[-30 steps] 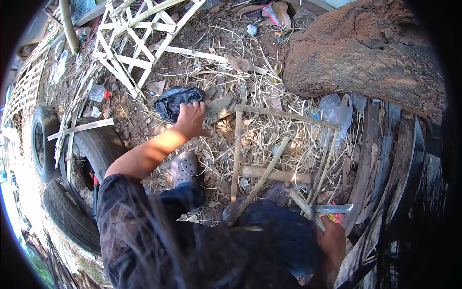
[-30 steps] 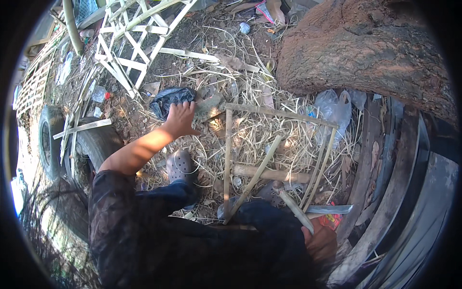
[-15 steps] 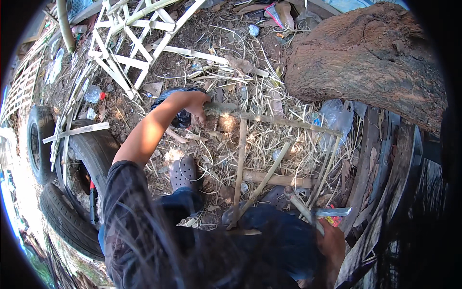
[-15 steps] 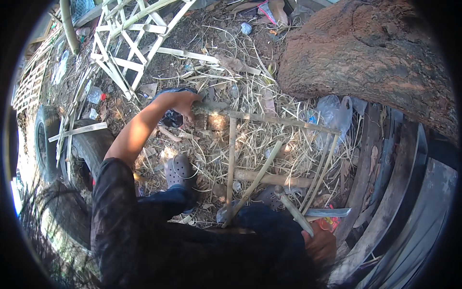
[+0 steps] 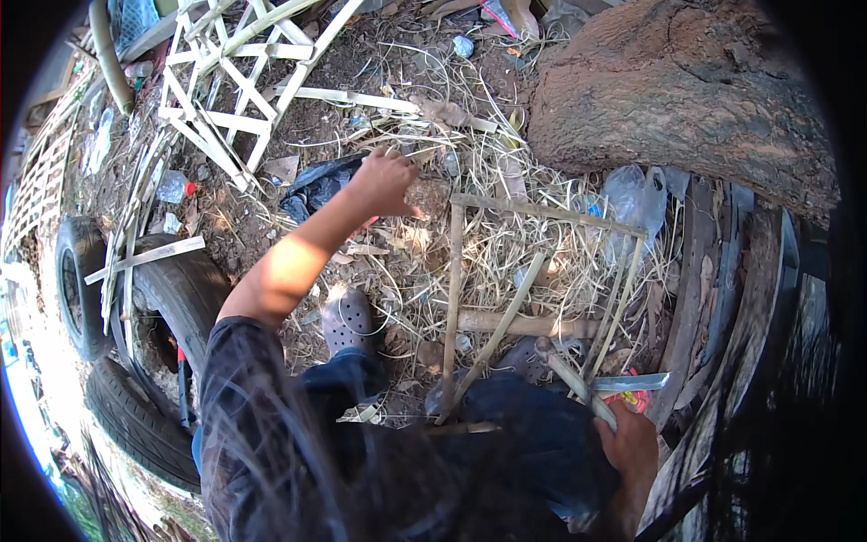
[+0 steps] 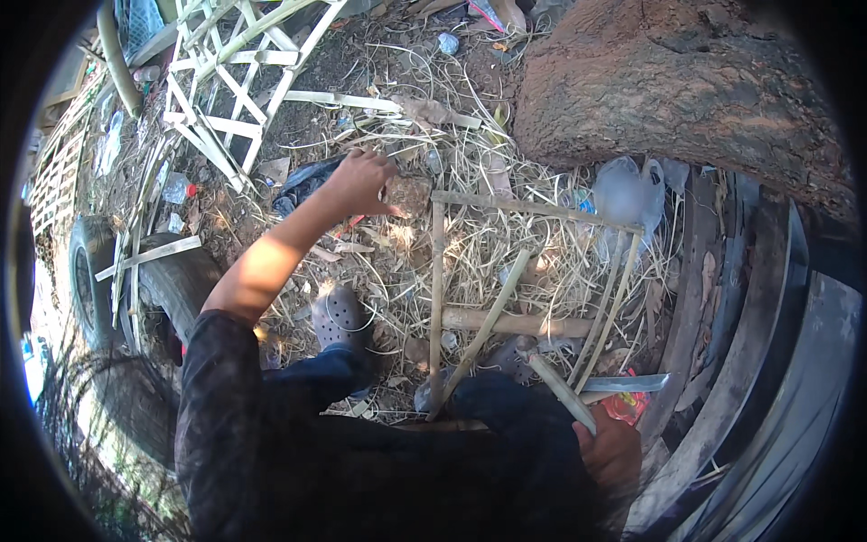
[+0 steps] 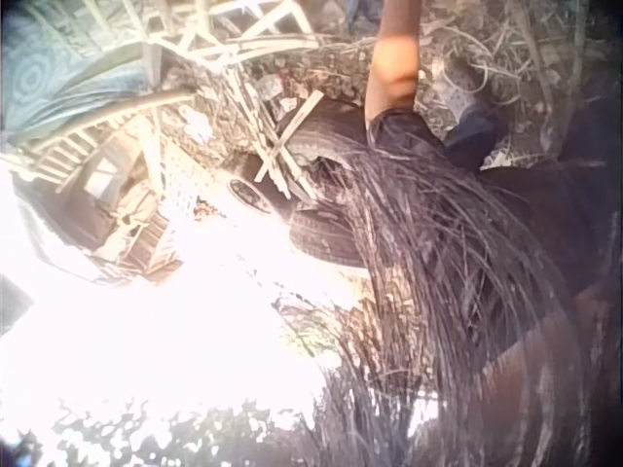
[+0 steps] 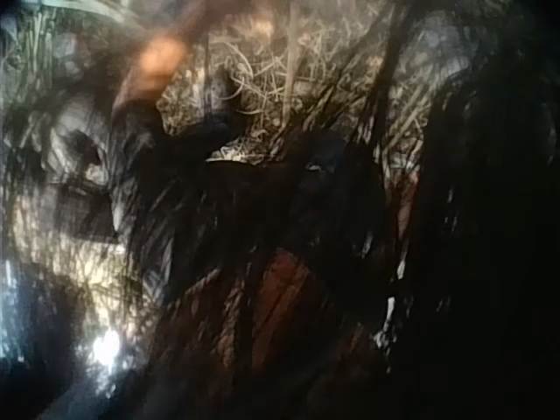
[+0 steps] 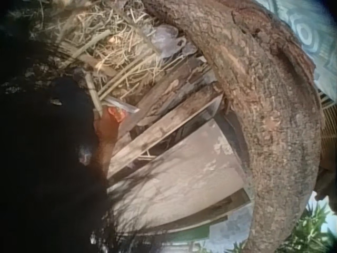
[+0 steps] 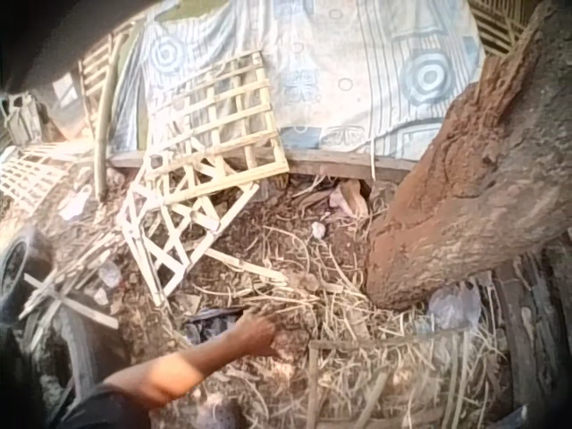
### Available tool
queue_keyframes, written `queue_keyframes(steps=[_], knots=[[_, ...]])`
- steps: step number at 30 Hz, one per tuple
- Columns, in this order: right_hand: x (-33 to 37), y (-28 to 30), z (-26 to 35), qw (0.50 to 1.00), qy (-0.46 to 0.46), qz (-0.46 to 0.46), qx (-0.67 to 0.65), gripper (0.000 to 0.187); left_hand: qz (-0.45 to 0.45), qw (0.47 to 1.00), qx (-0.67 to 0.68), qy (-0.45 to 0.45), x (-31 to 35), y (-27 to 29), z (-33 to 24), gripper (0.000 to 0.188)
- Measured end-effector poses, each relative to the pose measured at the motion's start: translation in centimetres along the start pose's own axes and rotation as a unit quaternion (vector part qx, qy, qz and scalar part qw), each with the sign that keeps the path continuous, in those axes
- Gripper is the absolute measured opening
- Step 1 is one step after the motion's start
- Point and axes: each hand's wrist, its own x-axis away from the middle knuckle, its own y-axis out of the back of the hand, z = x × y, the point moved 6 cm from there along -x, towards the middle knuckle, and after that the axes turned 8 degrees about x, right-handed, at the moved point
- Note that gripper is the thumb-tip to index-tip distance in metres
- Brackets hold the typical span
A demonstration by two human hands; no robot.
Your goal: The person is assembling a bamboo frame by hammering joints together with a hammer while sitting on the ground in a cluttered outdoor workshop.
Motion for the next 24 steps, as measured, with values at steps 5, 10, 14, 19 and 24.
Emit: queue_keyframes(steps=[5,10,14,19,24], knots=[[0.6,0.5,-0.1,0.997,0.047,-0.055,-0.035,0.032,0.206,0.933,0.195,0.224,1.7,-6.8,-8.0,0.081],[0.8,0.1,-0.5,0.999,0.027,-0.009,-0.02,0.031,0.034,0.85,0.446,0.278,1.5,-14.1,-10.6,0.066],[0.8,-0.1,-0.5,0.999,0.03,-0.008,-0.027,0.031,-0.054,0.806,0.546,0.223,2.2,-15.1,-10.7,0.049],[1.1,0.6,0.2,0.999,0.033,-0.027,-0.008,0.03,-0.19,0.689,0.656,0.24,5.6,-15.2,-9.5,0.029],[1.0,0.6,0.2,0.997,0.056,-0.044,-0.005,0.029,-0.239,0.712,0.582,0.313,9.0,-16.6,-9.7,0.03]])
